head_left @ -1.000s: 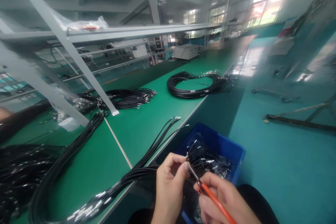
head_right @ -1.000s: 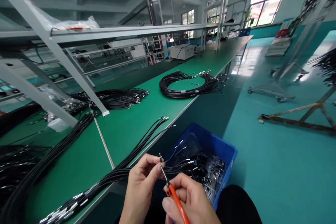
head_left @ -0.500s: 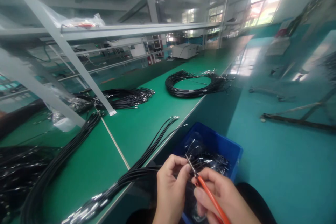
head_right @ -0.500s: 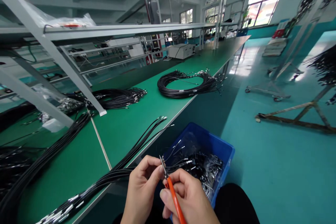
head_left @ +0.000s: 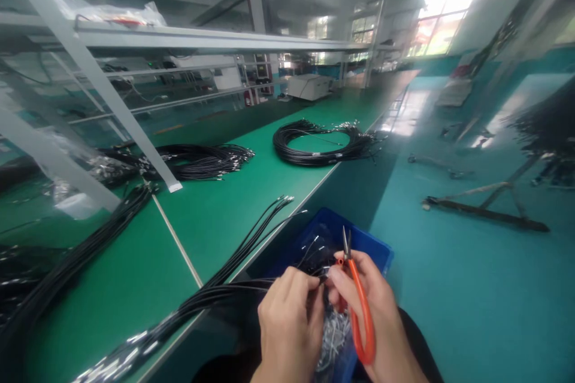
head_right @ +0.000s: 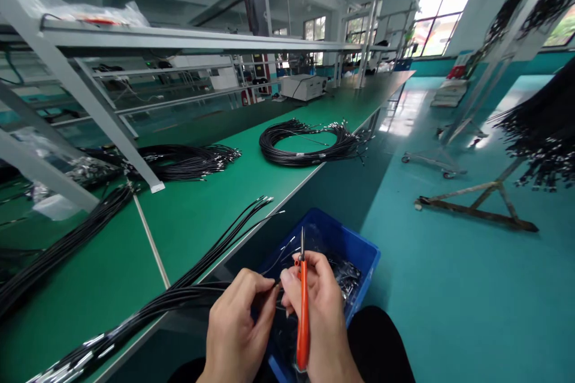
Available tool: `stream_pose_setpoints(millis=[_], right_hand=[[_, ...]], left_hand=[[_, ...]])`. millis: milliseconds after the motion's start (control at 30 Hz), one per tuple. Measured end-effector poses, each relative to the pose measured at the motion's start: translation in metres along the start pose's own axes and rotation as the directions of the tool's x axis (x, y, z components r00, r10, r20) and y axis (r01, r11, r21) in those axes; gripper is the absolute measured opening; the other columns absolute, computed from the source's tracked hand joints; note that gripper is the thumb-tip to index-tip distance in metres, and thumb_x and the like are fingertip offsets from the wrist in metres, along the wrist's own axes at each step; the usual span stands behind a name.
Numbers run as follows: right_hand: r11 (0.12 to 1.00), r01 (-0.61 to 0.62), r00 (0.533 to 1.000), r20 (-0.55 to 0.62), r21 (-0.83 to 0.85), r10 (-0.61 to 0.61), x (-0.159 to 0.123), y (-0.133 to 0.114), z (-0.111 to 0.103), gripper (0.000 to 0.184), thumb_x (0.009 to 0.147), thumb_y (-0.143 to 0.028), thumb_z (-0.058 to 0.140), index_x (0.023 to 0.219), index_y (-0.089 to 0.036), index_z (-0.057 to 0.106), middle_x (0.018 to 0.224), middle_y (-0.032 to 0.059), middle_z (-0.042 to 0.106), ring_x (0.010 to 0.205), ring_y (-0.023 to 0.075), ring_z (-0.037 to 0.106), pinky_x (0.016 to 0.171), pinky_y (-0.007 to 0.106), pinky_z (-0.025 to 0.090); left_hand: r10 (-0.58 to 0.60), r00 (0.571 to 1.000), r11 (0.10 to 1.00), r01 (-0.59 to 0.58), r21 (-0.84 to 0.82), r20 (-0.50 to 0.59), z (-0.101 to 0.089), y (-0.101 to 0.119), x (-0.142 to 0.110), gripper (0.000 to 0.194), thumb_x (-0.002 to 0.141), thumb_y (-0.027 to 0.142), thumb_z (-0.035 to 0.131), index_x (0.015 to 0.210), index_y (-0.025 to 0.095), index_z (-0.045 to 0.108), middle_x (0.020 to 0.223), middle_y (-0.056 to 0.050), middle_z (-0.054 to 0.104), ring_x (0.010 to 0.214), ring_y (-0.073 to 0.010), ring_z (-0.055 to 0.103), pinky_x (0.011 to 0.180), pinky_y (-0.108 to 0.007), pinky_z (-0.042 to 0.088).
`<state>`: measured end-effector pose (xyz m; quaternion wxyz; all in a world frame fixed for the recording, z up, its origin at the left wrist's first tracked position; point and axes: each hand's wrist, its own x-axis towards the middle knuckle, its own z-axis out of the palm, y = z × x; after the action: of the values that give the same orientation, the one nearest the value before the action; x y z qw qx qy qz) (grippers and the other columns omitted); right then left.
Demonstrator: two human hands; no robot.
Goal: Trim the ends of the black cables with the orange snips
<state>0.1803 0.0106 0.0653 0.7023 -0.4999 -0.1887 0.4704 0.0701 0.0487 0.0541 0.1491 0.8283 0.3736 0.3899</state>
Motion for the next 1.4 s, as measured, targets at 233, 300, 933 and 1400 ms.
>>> stream_pose_setpoints(millis=[233,300,933,1400], right_hand=[[0.998,0.028,0.998,-0.050,-0.061,-0.031,0.006,0.007,-0.001,0.042,0.056,-0.022,0.080,0.087,-0.022,0.052,0.059,-0.0068,0.058,0.048,0.0099,0.054,0.043,0.018,0.039],[0.994,0.087,0.995,-0.038,-0.069,-0.089,0.004,0.012,-0.003,0.042,0.056,-0.021,0.081,0.088,-0.022,0.054,0.062,-0.0059,0.059,0.057,0.0113,0.057,0.052,0.019,0.044],[0.926,-0.328,0.757,0.534,-0.187,0.376,-0.008,-0.006,-0.035,0.027,0.082,-0.036,0.059,0.097,-0.014,0.054,0.075,0.0066,0.066,0.046,0.0063,0.038,0.046,0.022,0.026],[0.936,-0.294,0.758,0.550,-0.193,0.351,-0.002,-0.008,-0.025,0.037,0.077,-0.047,0.063,0.092,-0.015,0.055,0.068,0.0047,0.065,0.039,0.0029,0.037,0.039,0.017,0.025]], left_hand=[[0.079,0.995,0.988,-0.070,0.137,-0.063,0.006,0.004,-0.004,0.015,0.083,0.013,0.051,0.070,0.019,0.057,0.063,-0.001,0.054,0.057,-0.0144,0.050,0.055,-0.026,0.038],[0.001,1.000,0.998,0.000,0.060,-0.015,0.003,0.003,-0.002,0.013,0.083,0.016,0.051,0.072,0.019,0.058,0.065,-0.001,0.055,0.058,-0.0144,0.052,0.054,-0.025,0.038],[-0.433,0.847,0.563,0.522,-0.641,0.309,-0.024,-0.010,0.019,0.014,0.073,0.022,0.065,0.066,0.015,0.055,0.060,0.003,0.053,0.057,-0.0098,0.044,0.054,-0.020,0.036],[-0.398,0.871,0.588,0.483,-0.649,0.287,-0.023,-0.013,0.013,0.014,0.075,0.022,0.065,0.068,0.016,0.055,0.063,0.003,0.054,0.060,-0.0109,0.046,0.057,-0.021,0.038]])
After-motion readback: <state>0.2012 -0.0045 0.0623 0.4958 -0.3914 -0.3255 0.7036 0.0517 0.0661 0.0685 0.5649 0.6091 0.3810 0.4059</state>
